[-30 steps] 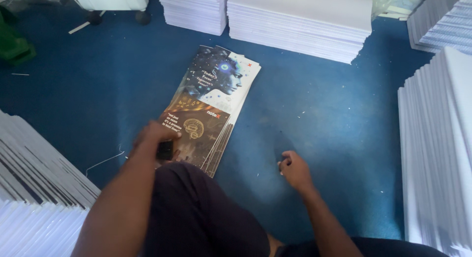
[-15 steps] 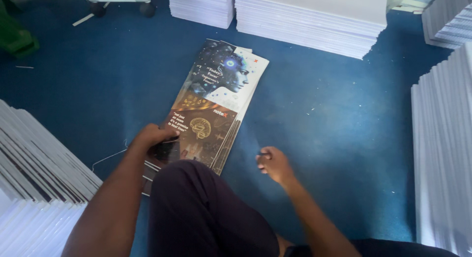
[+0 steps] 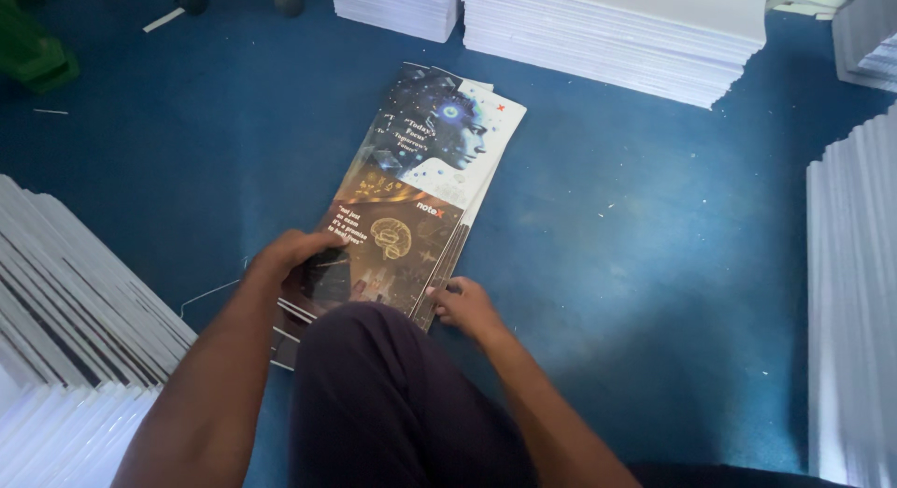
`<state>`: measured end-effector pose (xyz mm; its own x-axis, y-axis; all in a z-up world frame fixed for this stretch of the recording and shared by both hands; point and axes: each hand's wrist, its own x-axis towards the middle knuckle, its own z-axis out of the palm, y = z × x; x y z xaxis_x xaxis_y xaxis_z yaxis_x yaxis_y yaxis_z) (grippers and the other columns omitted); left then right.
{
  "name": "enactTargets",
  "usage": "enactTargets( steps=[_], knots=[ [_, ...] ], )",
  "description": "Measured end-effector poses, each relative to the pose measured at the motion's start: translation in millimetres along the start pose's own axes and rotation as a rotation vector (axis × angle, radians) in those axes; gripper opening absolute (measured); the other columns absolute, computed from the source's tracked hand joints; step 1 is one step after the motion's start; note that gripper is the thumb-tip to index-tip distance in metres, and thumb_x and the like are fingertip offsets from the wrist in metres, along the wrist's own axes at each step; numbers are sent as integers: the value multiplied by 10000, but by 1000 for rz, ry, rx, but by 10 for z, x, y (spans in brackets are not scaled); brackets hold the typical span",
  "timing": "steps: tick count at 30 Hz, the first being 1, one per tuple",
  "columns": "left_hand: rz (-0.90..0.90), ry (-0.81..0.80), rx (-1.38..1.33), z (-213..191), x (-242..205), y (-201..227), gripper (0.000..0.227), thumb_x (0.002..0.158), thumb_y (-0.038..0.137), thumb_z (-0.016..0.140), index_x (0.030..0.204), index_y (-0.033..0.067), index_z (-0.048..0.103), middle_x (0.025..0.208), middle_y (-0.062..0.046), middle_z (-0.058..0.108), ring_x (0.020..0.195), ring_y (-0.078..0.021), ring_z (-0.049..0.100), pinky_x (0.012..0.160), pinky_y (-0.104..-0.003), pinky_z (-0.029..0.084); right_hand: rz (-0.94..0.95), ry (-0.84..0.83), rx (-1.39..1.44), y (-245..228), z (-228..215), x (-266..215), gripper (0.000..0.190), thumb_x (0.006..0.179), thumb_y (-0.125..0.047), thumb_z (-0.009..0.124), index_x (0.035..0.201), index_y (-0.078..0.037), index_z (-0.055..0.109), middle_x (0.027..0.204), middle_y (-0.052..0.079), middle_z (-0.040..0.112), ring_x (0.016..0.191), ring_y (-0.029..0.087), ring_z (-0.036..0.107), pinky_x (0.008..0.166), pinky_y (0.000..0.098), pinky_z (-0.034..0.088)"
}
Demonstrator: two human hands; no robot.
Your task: The person assembles notebooks by inserting printed index sheets into printed covers. They fold the index sheet, place it inside the cover, and stack the completed notebooks. The person repeats this process for multiple units.
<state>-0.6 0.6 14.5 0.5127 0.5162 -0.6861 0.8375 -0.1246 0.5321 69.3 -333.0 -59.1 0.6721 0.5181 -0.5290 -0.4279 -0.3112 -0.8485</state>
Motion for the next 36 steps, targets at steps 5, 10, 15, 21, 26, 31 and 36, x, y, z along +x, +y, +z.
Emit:
enactTargets(
  steps=[5,10,15,21,26,31,36],
  knots=[
    [-10,4,20,-5,-10,61,714,645,508,857,1138,3,751,1053,-209,740,882,-351,702,743,-468,551,-17,-24,90,-34,5,-58,454,844,-319,783,1181,-27,692,875,71,695,737,128,633,679,279,553],
    [7,-19,-155,0,44,101,652,641,428,862,1118,-3,757,1044,-207,767,872,-350,714,739,-443,550,6,-29,16,-93,36,52,403,863,-317,750,1149,-38,701,905,66,700,732,112,644,676,266,559],
    [73,16,-263,111,272,160,588,655,370,853,1076,-30,761,953,-173,765,766,-311,712,694,-434,543,-70,14,110,-97,-64,254,374,855,-281,759,1145,-50,711,895,72,692,705,140,622,648,280,558],
    [50,-121,-485,412,540,493,371,722,284,815,980,29,737,909,-127,727,759,-291,670,680,-447,531,-122,158,30,-504,-447,332,448,831,-343,729,1194,-84,685,999,48,708,883,188,648,761,357,518],
    [114,-317,-659,766,550,774,263,829,223,739,1037,66,703,999,-111,732,922,-277,681,847,-395,526,-54,144,-13,-971,-857,150,485,859,-413,712,1215,-84,688,1070,81,702,971,225,638,852,400,482],
    [222,-350,-663,1015,590,1047,245,871,170,711,1091,62,695,1055,-98,745,1015,-258,688,954,-388,517,7,73,27,-1101,-1189,67,503,912,-462,712,1173,-33,680,973,141,664,851,266,677,737,446,501],
    [159,-431,-743,1409,580,1254,261,907,231,678,1101,57,668,1017,-143,720,904,-300,701,826,-474,596,115,111,85,-1028,-1562,-9,472,878,-492,701,1127,-92,724,959,108,720,757,221,678,700,425,538]
  ],
)
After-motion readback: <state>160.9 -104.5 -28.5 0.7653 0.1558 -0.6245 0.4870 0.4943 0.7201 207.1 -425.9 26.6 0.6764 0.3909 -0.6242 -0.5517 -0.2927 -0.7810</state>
